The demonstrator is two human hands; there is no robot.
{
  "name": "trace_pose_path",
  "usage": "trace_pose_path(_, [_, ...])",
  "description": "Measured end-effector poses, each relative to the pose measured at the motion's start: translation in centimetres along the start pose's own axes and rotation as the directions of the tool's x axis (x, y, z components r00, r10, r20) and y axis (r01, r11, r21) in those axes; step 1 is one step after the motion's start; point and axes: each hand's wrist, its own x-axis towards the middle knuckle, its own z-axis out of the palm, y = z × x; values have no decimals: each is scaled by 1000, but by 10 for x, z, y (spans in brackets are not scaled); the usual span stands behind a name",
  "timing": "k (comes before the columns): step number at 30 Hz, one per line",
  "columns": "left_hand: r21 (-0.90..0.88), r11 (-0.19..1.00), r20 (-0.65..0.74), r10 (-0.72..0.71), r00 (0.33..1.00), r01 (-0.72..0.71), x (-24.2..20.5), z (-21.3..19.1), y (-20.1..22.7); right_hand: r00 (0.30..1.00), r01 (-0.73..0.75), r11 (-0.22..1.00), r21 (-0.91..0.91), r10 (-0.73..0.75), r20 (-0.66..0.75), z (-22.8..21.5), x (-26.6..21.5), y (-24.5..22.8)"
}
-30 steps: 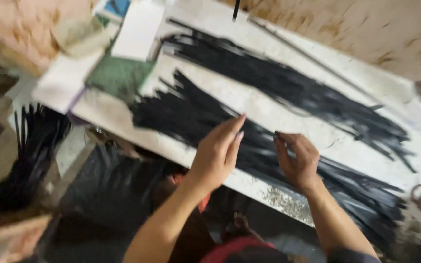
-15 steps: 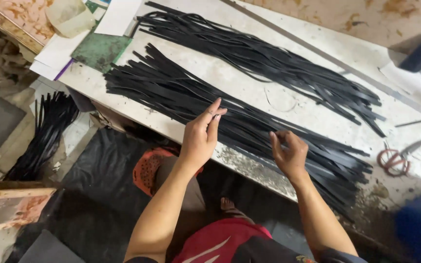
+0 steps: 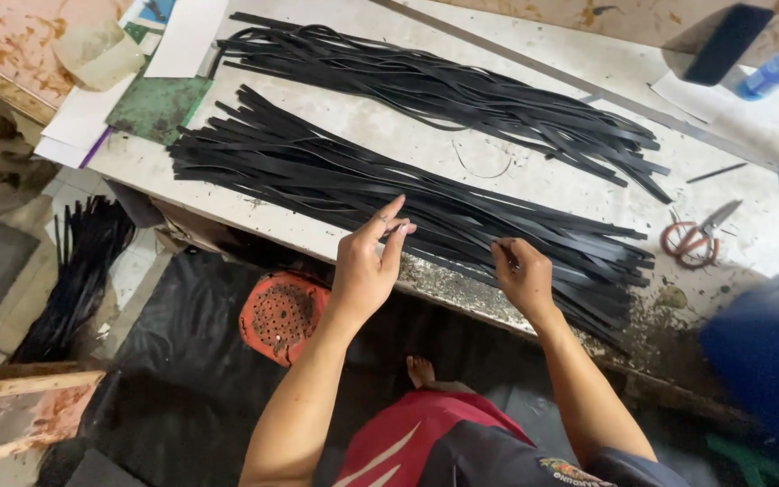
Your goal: The person picks up black rubber strips from a table, presses them into a small device on a blue container, and then hangs the strips on a wall using colorful clothespins. The process is repeated for multiple strips.
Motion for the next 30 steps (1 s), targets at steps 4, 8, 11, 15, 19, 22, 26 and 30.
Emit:
trace_pose_path(4, [-5, 1000, -6, -29, 1000, 29, -29, -6, 0, 1000, -3, 999, -49, 3, 3, -10, -7, -11])
trace_pose_path(8, [-13, 996, -19, -85, 996, 84, -58, -3, 9, 997, -29, 990, -135, 39, 67, -13, -23, 4])
trace_pose_path(11, [-25, 997, -34, -77, 996, 76, -63, 2, 13, 997, -41, 988, -149, 51, 64, -22, -22, 4])
trace_pose_path(15, [-47, 997, -33, -65, 997, 64, -62, 13, 23, 996, -65, 983, -173, 76, 53, -35, -24, 13])
trace_pose_path(19, [-38, 998, -18, -45, 999, 44, -51, 36, 19, 992, -107, 967, -231, 121, 45, -23, -15, 69])
trace_pose_path(22, [-41, 998, -9, -41, 999, 40, -31, 58, 23, 990, -100, 952, -290, 123, 64, -7, -2, 109])
trace_pose_path(26, [-49, 998, 39, -29, 999, 31, 2, 99, 26, 980, -60, 905, -421, 133, 148, 10, 19, 145])
trace_pose_path(30, [-75, 996, 80, -41, 996, 47, 26, 133, 27, 946, -49, 874, -483, 196, 259, 26, 29, 164])
